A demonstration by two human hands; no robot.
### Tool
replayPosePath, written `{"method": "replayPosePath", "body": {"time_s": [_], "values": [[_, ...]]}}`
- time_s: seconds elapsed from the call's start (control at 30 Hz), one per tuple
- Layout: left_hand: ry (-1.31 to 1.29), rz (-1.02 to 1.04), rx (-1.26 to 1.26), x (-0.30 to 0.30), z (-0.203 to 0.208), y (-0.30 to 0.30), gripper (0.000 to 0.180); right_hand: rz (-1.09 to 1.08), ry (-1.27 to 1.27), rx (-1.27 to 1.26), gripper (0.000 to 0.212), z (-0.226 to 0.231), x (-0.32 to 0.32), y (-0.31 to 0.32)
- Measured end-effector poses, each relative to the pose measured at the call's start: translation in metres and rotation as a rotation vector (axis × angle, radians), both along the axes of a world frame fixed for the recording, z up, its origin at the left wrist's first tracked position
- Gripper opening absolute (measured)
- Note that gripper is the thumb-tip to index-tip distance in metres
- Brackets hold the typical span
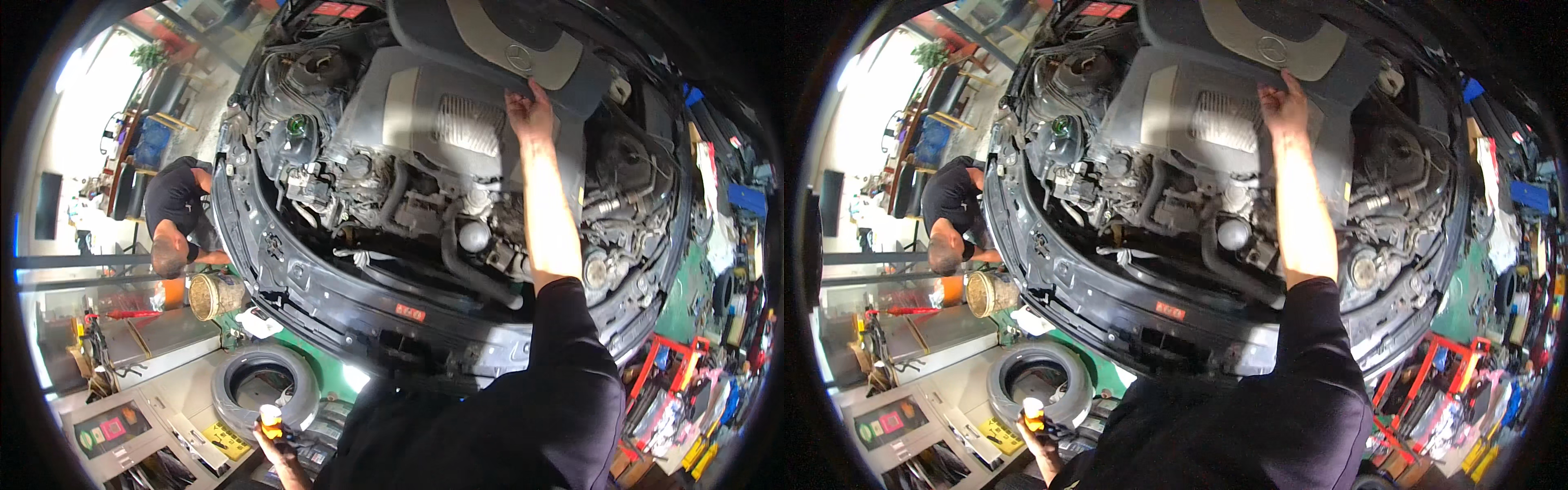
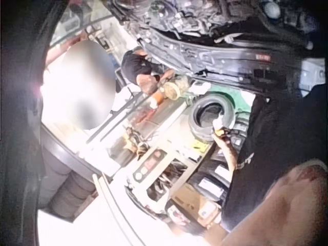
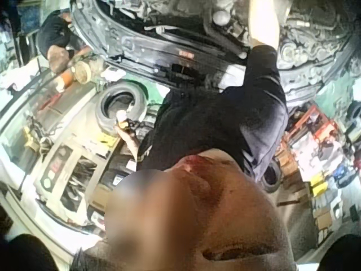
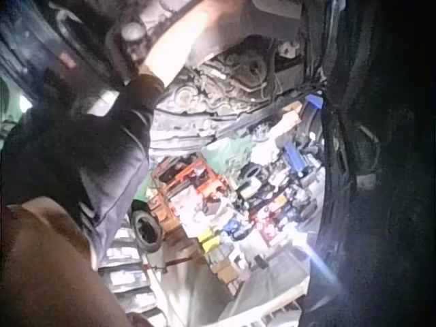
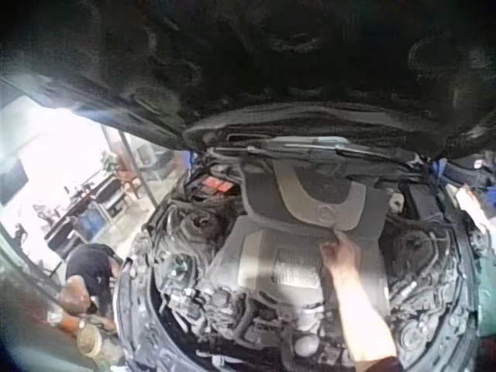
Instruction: The person inspects the engine bay of a car using a flashlight and a small tool. They move around the front of the vehicle, shining light on various components and briefly touching the engine cover.
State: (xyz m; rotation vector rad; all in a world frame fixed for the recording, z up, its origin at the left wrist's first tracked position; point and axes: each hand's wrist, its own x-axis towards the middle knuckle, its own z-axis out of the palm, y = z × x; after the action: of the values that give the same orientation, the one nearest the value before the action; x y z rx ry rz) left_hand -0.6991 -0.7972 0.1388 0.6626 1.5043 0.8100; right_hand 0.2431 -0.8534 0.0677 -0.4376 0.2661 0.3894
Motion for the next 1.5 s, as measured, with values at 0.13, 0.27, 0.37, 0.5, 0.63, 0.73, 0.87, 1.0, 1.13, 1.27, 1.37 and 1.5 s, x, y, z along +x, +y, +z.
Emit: {"method": "replayPosePath", "body": {"time_s": [0.13,0.27,0.37,0.5,0.63,0.73,0.87,1.0,1.13,1.27,1.37,1.5], "values": [[0.047,0.034,-0.025,0.031,-0.01,0.021,0.054,0.162,0.022,0.273,0.019,0.008,-0.128,-0.041],[-0.053,-0.093,-0.076,0.037,-0.034,0.043,0.051,0.217,0.003,0.074,0.031,-0.013,-0.266,-0.065],[-0.195,-0.158,-0.117,0.028,-0.05,0.067,0.047,0.114,-0.028,0.034,0.038,-0.038,-0.346,-0.07],[-0.321,-0.101,-0.207,0.007,-0.062,0.101,0.039,0.044,0.176,-0.063,0.035,-0.073,-0.398,-0.064],[-0.325,-0.293,-0.192,-0.013,-0.062,0.14,0.042,0.034,0.151,0.035,0.028,-0.105,-0.408,-0.054],[-0.228,-0.261,-0.185,-0.025,-0.054,0.161,0.047,0.066,0.156,-0.177,0.027,-0.127,-0.396,-0.051],[-0.198,-0.227,-0.215,-0.018,-0.038,0.172,0.058,0.045,0.242,-0.454,0.031,-0.148,-0.373,-0.058],[-0.167,-0.156,-0.174,-0.008,-0.028,0.161,0.046,0.087,0.248,-0.508,0.051,-0.15,-0.374,-0.069],[-0.221,-0.242,-0.242,-0.018,-0.035,0.155,0.052,0.106,0.252,-0.544,0.037,-0.136,-0.387,-0.066],[-0.187,-0.298,-0.3,-0.025,-0.059,0.164,0.057,0.252,0.288,-0.562,0.047,-0.13,-0.388,-0.051],[-0.35,-0.291,-0.214,-0.013,-0.067,0.167,0.053,0.207,0.269,-0.651,0.045,-0.13,-0.384,-0.048],[-0.215,-0.255,-0.173,0.019,-0.05,0.145,0.053,0.266,0.261,-0.691,0.046,-0.114,-0.384,-0.053]]}}
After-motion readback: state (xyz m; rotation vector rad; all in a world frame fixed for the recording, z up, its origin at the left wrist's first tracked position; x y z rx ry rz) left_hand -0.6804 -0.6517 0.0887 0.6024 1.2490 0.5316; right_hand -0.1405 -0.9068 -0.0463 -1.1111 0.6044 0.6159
